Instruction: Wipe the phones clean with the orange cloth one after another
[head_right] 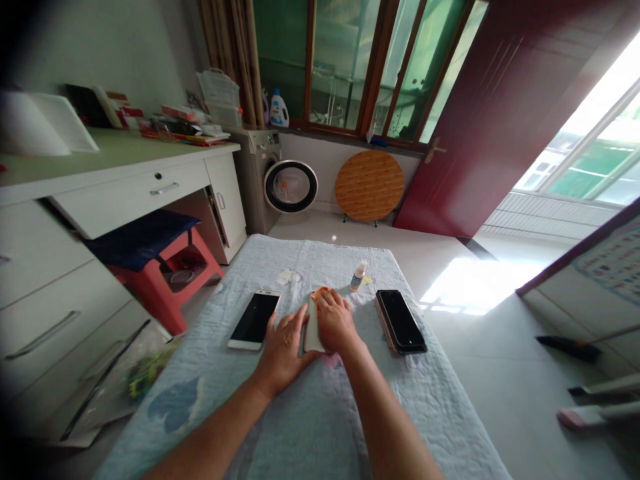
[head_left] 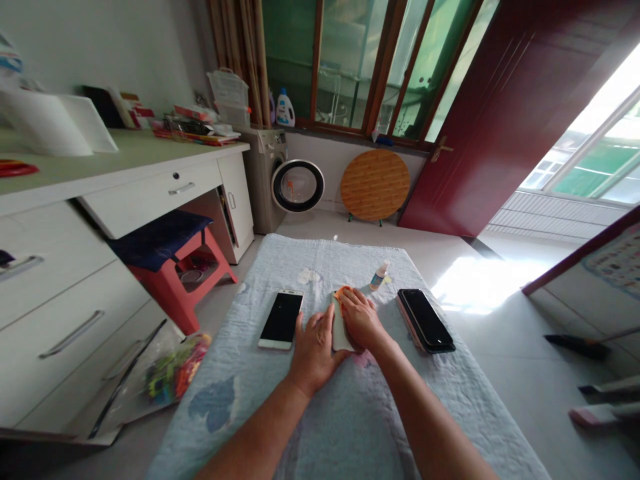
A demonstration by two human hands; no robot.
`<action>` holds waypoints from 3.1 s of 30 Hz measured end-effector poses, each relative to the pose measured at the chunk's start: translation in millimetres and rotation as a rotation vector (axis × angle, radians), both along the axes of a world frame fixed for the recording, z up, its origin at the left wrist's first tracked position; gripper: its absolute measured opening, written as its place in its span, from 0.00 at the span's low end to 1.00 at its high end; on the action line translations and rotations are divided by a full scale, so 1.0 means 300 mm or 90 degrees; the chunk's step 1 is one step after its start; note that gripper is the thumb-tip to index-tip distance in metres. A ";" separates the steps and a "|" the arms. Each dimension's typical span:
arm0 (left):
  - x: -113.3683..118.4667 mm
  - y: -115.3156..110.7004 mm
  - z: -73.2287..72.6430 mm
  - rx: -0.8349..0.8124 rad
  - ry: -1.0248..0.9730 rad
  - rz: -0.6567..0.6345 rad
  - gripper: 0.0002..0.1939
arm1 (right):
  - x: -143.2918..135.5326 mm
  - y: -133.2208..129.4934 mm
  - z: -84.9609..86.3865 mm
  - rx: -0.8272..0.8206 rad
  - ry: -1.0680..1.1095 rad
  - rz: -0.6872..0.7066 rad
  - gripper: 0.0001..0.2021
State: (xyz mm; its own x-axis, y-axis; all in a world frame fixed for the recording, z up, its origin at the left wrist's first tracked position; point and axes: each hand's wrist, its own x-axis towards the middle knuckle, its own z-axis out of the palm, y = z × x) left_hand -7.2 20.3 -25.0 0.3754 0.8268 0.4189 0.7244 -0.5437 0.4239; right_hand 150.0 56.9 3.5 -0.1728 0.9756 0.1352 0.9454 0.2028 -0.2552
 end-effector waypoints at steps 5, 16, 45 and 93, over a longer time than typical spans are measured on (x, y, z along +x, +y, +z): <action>0.000 -0.005 0.003 -0.006 0.004 0.010 0.45 | 0.012 -0.117 0.019 -0.018 0.004 0.110 0.23; 0.002 -0.018 0.046 -0.042 0.068 0.000 0.25 | 0.066 -0.216 -0.034 0.034 0.105 0.071 0.22; -0.002 -0.020 0.075 -0.020 0.045 0.000 0.22 | 0.110 -0.226 0.003 0.103 -0.002 -0.243 0.12; 0.029 -0.044 0.103 -0.128 -0.029 -0.131 0.21 | -0.053 -0.213 -0.049 0.334 0.332 -0.183 0.24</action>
